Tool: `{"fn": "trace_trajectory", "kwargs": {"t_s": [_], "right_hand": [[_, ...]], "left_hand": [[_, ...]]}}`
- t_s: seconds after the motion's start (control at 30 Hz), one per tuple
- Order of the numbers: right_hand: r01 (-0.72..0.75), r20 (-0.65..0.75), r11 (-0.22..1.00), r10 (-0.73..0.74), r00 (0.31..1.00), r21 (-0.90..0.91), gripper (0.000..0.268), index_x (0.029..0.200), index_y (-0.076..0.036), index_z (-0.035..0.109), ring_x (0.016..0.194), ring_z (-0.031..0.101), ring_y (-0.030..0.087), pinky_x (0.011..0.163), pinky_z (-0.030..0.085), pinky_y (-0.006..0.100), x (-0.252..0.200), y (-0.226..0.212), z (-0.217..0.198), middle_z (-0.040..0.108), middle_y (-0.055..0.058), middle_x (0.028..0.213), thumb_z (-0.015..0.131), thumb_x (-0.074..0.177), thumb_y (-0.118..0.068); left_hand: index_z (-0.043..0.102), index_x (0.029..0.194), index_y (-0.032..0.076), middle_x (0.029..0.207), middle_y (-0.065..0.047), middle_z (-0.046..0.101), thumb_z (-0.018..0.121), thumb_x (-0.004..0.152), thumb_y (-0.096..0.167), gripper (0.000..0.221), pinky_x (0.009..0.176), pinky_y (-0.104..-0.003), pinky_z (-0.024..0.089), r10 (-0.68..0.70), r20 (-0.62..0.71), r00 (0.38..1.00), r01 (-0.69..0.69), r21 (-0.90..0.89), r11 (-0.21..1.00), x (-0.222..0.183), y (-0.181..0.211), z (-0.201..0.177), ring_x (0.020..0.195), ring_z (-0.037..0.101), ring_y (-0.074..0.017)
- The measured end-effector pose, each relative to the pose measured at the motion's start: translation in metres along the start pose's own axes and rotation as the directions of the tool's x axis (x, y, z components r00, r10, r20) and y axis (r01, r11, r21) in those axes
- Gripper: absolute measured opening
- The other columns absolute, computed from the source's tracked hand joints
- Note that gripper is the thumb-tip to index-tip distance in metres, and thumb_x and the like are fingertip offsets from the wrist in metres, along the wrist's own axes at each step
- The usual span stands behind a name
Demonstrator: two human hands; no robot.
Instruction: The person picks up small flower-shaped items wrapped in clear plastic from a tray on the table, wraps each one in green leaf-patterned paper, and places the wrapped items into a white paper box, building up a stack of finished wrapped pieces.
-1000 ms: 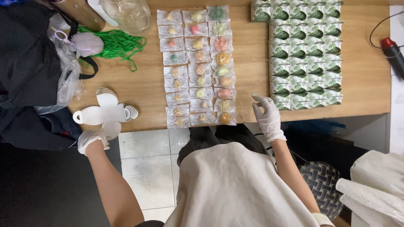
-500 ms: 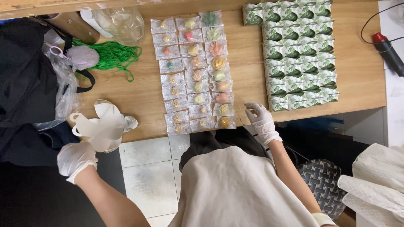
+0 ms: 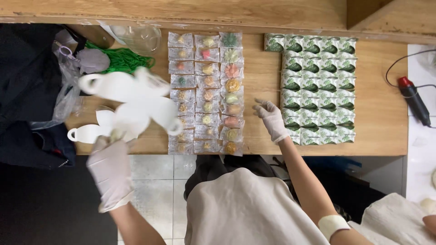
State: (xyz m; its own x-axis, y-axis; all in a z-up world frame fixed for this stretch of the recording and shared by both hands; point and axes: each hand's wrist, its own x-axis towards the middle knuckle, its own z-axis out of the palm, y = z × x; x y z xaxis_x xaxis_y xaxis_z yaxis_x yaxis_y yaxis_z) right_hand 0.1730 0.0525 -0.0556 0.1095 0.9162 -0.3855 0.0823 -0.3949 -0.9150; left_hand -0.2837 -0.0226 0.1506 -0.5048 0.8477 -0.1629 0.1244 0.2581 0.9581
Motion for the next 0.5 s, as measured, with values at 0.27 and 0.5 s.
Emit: {"fn": "trace_trajectory", "kwargs": {"t_s": [0.27,0.5], "right_hand": [[-0.141,0.011,0.99,0.141,0.99,-0.016,0.034,0.13,-0.014,0.065,0.09,0.07,0.016,0.08,0.054,0.031,0.207,-0.021,0.0,0.074,0.004,0.113,0.068,0.098,-0.024],[0.011,0.118,0.975,-0.039,0.992,0.223,0.042,0.13,-0.006,0.06,0.1,0.064,0.019,0.082,0.052,0.035,0.354,-0.013,0.042,0.066,0.008,0.123,0.063,0.095,-0.028]], "left_hand": [[0.066,0.106,0.001,0.107,-0.014,0.074,0.051,0.083,-0.01,0.03,0.071,-0.027,0.059,-0.497,0.173,0.851,0.524,-0.196,0.829,-0.08,-0.043,0.135,0.088,0.076,-0.0228],[0.064,0.1,-0.001,0.097,-0.012,0.07,0.05,0.091,-0.004,0.017,0.073,-0.026,0.056,-0.556,0.086,0.827,0.553,-0.308,0.774,-0.15,-0.121,0.15,0.082,0.073,-0.0201]]}}
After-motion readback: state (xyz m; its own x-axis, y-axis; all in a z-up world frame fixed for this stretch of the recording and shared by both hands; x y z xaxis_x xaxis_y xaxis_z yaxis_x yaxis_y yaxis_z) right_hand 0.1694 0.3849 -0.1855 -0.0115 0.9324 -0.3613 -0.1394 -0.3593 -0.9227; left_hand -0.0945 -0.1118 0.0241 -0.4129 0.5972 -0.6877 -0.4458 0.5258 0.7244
